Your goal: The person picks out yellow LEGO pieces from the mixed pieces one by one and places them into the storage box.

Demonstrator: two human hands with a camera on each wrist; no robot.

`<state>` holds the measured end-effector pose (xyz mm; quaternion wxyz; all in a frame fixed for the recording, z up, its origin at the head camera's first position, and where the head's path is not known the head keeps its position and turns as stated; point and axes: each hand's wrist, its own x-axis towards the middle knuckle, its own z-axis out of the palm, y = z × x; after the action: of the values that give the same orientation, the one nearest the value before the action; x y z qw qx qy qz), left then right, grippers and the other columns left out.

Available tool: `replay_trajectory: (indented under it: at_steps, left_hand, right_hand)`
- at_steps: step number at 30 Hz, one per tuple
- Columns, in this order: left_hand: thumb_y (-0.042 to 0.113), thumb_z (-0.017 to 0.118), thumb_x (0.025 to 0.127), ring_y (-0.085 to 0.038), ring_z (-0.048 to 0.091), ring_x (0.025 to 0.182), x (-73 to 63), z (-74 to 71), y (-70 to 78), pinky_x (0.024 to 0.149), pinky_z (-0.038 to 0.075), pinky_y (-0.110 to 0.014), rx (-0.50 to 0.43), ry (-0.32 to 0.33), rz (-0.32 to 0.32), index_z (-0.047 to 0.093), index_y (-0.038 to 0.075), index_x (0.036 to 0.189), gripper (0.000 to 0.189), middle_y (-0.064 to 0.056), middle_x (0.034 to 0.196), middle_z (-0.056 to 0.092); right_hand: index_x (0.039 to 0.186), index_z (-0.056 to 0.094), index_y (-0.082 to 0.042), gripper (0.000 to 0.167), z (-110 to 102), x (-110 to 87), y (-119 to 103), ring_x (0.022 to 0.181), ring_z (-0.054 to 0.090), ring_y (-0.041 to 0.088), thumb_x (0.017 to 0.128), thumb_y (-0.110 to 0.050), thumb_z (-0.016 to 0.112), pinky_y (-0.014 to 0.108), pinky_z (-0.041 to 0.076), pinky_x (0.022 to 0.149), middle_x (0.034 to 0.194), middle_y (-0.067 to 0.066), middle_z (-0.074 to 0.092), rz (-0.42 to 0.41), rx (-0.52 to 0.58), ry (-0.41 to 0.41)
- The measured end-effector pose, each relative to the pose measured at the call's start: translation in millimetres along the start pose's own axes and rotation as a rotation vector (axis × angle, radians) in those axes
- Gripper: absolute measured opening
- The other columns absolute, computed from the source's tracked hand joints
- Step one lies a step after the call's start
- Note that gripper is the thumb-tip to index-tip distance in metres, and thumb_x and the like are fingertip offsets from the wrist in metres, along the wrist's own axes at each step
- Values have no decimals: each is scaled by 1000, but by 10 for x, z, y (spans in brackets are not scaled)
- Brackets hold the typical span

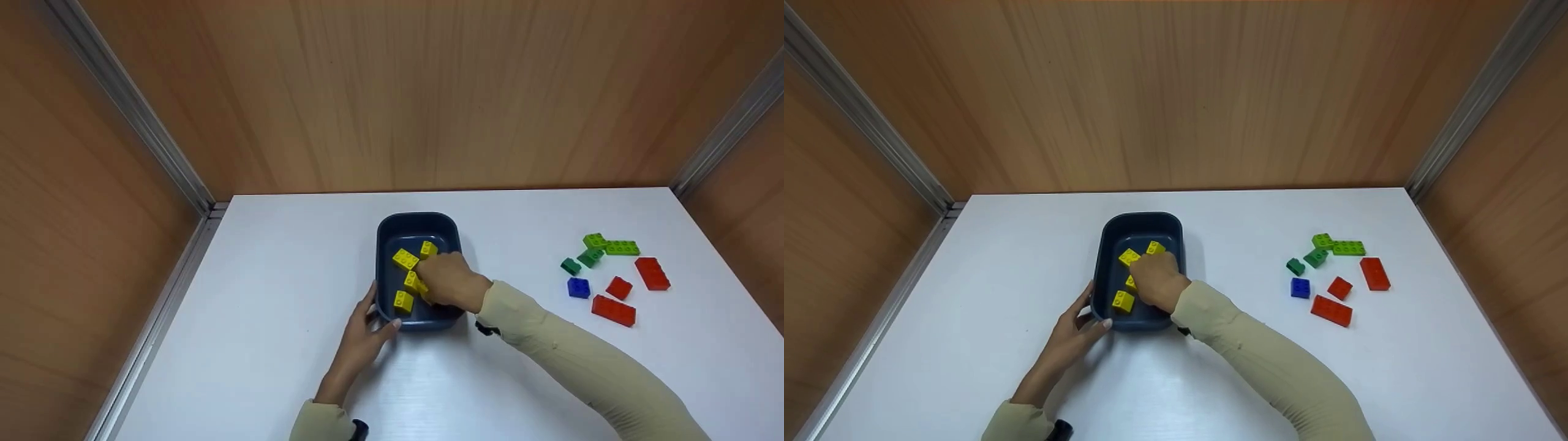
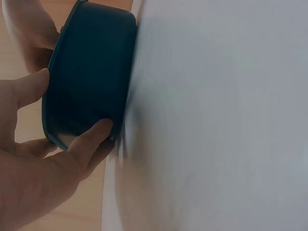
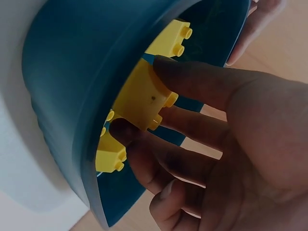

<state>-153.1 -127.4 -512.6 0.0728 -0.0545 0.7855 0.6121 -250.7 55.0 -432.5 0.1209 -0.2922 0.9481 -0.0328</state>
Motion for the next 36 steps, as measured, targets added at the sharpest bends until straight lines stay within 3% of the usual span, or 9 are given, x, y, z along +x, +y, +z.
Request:
replay_trajectory:
  at_steps: [5, 16, 24, 30, 36]
  left_hand:
    - [16, 74, 99, -51, 37, 151, 10, 1, 6, 115, 49, -53, -3, 5, -7, 21, 19, 171, 89, -23, 171, 26]
    - [15, 73, 99, -50, 37, 151, 10, 1, -2, 116, 48, -52, 1, 0, 14, 21, 19, 171, 89, -23, 171, 26]
    - [15, 73, 99, -49, 37, 151, 7, -1, -16, 117, 48, -52, 4, 6, -2, 21, 21, 171, 89, -21, 172, 26]
    - [15, 74, 99, -52, 37, 150, -12, -8, -18, 115, 50, -51, 2, -10, 29, 20, 18, 171, 89, -24, 170, 26]
    - [15, 74, 99, -52, 37, 150, -20, -16, -9, 114, 51, -50, -10, -17, 40, 20, 17, 171, 90, -26, 170, 25]
  right_hand:
    - [110, 73, 2, 24, 25, 18, -6, 75, 61, 26, 94, -14, 81, 48, 65, 84, 90, 13, 73, -9, -23, -8]
    - [116, 72, 1, 25, 38, 25, -24, 80, 63, 27, 97, -14, 77, 47, 63, 89, 98, 15, 74, 9, -5, -26]
    - [116, 72, 1, 23, 92, 17, -24, 78, 62, 26, 99, -14, 76, 48, 64, 87, 96, 15, 74, -4, -54, -22]
    - [107, 73, 1, 21, 125, -8, -7, 75, 63, 26, 97, -16, 78, 49, 64, 81, 89, 14, 73, -31, -46, 11]
    - [110, 72, 2, 22, 145, -12, 3, 78, 64, 27, 98, -17, 76, 49, 64, 83, 93, 15, 73, -20, -15, -3]
